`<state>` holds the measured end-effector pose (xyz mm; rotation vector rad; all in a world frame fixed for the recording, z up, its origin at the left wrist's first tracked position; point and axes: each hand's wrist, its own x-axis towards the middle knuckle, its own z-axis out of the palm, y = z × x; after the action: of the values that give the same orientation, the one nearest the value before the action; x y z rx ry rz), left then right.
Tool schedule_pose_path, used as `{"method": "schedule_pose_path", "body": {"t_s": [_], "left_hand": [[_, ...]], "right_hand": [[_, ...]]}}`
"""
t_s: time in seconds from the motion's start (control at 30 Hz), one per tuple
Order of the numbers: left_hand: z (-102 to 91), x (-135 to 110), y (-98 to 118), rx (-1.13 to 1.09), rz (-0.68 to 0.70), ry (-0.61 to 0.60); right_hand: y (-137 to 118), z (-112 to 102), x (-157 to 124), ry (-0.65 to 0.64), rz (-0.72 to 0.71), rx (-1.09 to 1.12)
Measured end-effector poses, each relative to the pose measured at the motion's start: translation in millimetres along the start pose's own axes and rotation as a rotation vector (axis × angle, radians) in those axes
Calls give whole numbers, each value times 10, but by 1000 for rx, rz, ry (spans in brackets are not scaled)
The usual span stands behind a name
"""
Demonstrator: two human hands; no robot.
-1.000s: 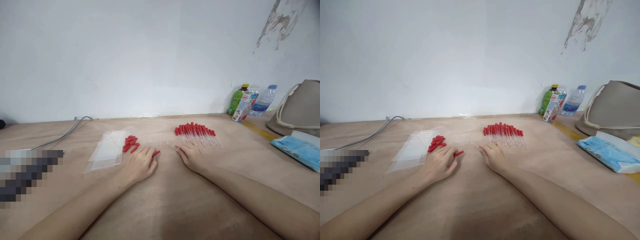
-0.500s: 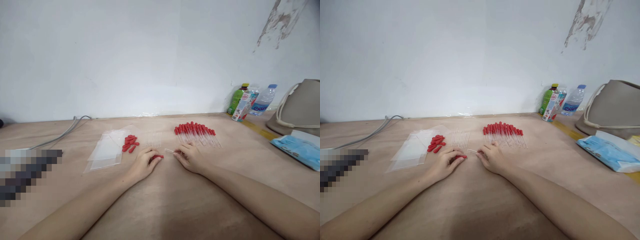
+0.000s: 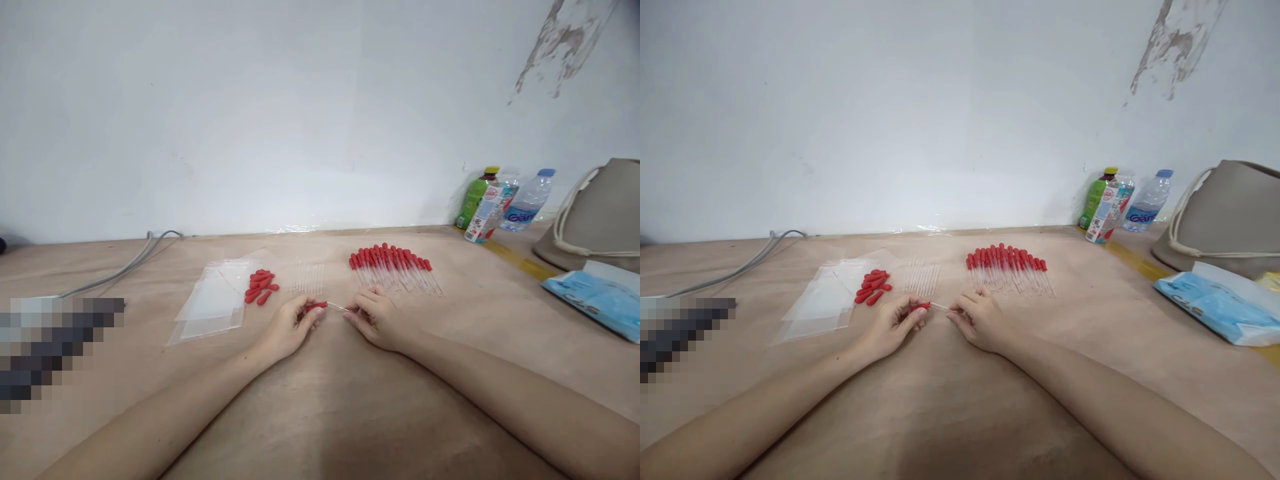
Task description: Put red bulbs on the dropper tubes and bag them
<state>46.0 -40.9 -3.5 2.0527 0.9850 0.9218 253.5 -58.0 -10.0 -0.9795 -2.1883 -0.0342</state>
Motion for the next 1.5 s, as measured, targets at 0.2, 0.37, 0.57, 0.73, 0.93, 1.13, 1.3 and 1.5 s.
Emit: {"method": "schedule_pose_path", "body": {"t_s": [0.2, 0.37, 0.57, 0.73, 0.93, 1.13, 1.3, 1.5], "left_hand": [[5, 2, -30, -116, -25, -44], [-9, -22, -35, -53, -16, -86], [-6, -23, -41, -11, -46, -110], [-6, -22, -29, 15, -37, -100], [-6, -33, -6, 10, -39, -114], [-7, -48, 1, 55, -27, -135], [-21, -57, 46, 124, 2, -142], [-37, -47, 49, 225, 58, -143]], "right_hand": [[-15, -27, 24, -61, 0, 28], [36, -69, 37, -138, -12, 51], [39, -77, 51, -147, -19, 10], [-12, -90, 50, -116, -41, -57], [-48, -81, 49, -107, -79, -113], [-61, -39, 57, -96, -106, -156], [-81, 7, 72, -98, -107, -173], [-94, 53, 92, -140, -104, -168]]}}
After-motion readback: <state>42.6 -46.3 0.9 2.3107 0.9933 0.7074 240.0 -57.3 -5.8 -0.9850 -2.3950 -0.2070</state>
